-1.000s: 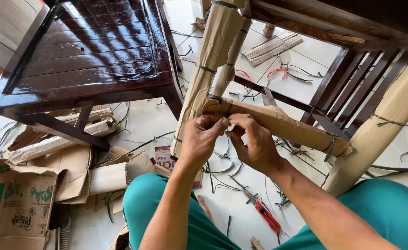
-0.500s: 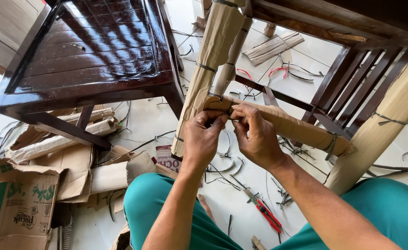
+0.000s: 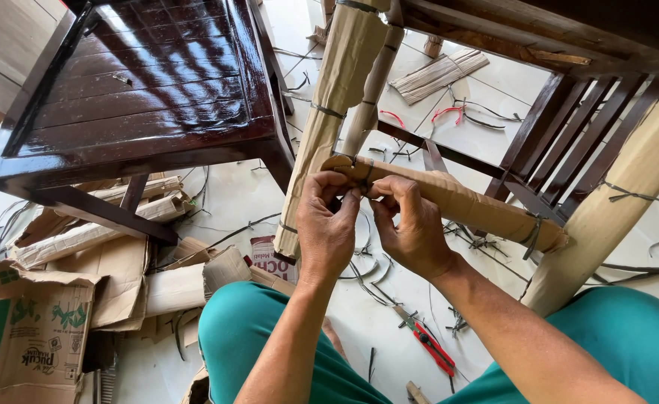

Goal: Wrapping a wooden chair crossbar with protective cardboard and securing it with ties.

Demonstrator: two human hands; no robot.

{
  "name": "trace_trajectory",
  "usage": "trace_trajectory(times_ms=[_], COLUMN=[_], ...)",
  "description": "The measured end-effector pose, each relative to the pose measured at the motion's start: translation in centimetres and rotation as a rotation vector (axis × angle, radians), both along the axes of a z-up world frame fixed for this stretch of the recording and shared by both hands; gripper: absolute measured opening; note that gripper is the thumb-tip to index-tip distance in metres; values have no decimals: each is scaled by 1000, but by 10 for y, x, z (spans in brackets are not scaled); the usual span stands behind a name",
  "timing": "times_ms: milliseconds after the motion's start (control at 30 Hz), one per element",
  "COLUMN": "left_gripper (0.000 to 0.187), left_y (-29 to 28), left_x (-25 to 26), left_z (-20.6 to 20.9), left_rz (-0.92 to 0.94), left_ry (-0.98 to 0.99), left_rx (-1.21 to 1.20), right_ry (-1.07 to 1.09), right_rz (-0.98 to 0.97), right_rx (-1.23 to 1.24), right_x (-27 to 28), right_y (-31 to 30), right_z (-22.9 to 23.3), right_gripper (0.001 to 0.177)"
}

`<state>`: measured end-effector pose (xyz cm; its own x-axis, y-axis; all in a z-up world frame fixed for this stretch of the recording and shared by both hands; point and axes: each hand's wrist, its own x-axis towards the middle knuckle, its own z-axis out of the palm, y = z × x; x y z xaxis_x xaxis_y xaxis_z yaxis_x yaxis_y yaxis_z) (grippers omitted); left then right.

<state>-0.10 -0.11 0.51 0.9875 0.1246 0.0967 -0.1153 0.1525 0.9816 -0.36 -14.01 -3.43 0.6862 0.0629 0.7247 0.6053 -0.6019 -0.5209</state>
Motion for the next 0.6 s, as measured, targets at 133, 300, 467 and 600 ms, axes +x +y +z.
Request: trace_trajectory(times_ms=[133, 300, 467, 600], left_gripper=[28, 27, 27, 23], left_y=[-1, 4, 2, 0], left_x=[0, 6, 4, -6], left_z=[-9, -27, -28, -16], left_rz=[-40, -135, -117, -34], left_ry=[-30, -78, -96, -99], left_rx=[-47, -120, -123, -51], right_ry=[71, 151, 169, 172], right_rz=[26, 41, 56, 29], right_rx=[84, 159, 161, 129], right_x=[-2, -8, -5, -2], right_y=[2, 2, 3, 3], right_z=[7, 18, 26, 26], right_gripper=[30, 21, 13, 6])
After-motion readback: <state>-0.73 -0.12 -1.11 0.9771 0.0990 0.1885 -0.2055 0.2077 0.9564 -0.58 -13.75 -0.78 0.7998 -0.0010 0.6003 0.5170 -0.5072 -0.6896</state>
